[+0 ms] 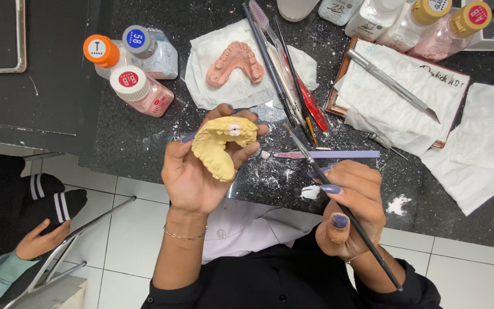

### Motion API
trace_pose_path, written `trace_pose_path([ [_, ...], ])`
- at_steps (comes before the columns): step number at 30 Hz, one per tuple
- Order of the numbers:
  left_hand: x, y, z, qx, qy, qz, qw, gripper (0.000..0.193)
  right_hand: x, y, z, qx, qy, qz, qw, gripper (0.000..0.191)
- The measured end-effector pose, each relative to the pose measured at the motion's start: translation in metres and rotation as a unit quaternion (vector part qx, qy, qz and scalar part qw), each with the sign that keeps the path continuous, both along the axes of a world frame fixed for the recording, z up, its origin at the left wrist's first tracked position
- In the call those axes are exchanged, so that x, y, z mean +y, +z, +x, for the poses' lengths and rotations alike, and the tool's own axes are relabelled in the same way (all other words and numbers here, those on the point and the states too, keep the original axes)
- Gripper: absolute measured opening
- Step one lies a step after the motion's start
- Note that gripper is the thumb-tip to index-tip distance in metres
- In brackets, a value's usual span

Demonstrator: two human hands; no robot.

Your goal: The person holds a yellow dental stone model of an upper denture in one hand and uses a fine brush to apply and shape small amounts of white ceramic material onto the artificial teeth. They periodically dip the brush, add material, and refine the surface of individual teeth on the model.

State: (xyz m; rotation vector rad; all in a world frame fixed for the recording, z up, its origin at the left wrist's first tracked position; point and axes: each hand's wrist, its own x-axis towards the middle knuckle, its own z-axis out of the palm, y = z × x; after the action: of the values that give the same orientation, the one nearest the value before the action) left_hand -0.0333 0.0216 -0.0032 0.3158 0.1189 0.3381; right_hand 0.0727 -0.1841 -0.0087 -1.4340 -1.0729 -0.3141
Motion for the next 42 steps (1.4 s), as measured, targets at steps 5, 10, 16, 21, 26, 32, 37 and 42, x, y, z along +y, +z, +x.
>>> trace_pose_path([
  [5, -0.001, 0.010, 0.008, 0.068, 0.023, 0.107, 0.992, 0.054, 0.002, -0.004, -0.004, 0.016, -0.017, 0.012, 1.000, 0.019],
  [10, 0.007, 0.006, 0.013, 0.032, -0.028, 0.210, 0.977, 0.054, -0.001, -0.003, -0.006, 0.000, -0.078, 0.019, 0.997, 0.019],
  [16, 0.009, -0.001, 0.016, -0.015, -0.064, 0.138, 0.988, 0.053, 0.010, -0.001, -0.003, -0.013, -0.103, 0.054, 0.993, 0.021],
  [21, 0.008, -0.004, 0.006, 0.018, -0.040, 0.086, 0.995, 0.055, 0.000, 0.001, -0.004, -0.053, -0.115, -0.026, 0.992, 0.020],
  [26, 0.013, -0.007, 0.001, -0.046, -0.070, 0.053, 0.995, 0.053, -0.006, 0.007, -0.003, -0.070, -0.099, -0.085, 0.989, 0.016],
  [32, 0.023, -0.003, 0.001, -0.033, -0.184, -0.085, 0.979, 0.061, -0.001, 0.011, -0.006, -0.078, -0.087, -0.044, 0.992, 0.025],
  [37, 0.024, 0.002, -0.002, -0.014, -0.236, -0.142, 0.961, 0.081, -0.001, 0.000, -0.005, -0.124, -0.106, -0.020, 0.986, 0.023],
  [42, 0.023, 0.000, -0.003, 0.001, -0.248, -0.132, 0.960, 0.081, -0.002, -0.003, -0.004, -0.091, -0.135, -0.017, 0.987, 0.017],
])
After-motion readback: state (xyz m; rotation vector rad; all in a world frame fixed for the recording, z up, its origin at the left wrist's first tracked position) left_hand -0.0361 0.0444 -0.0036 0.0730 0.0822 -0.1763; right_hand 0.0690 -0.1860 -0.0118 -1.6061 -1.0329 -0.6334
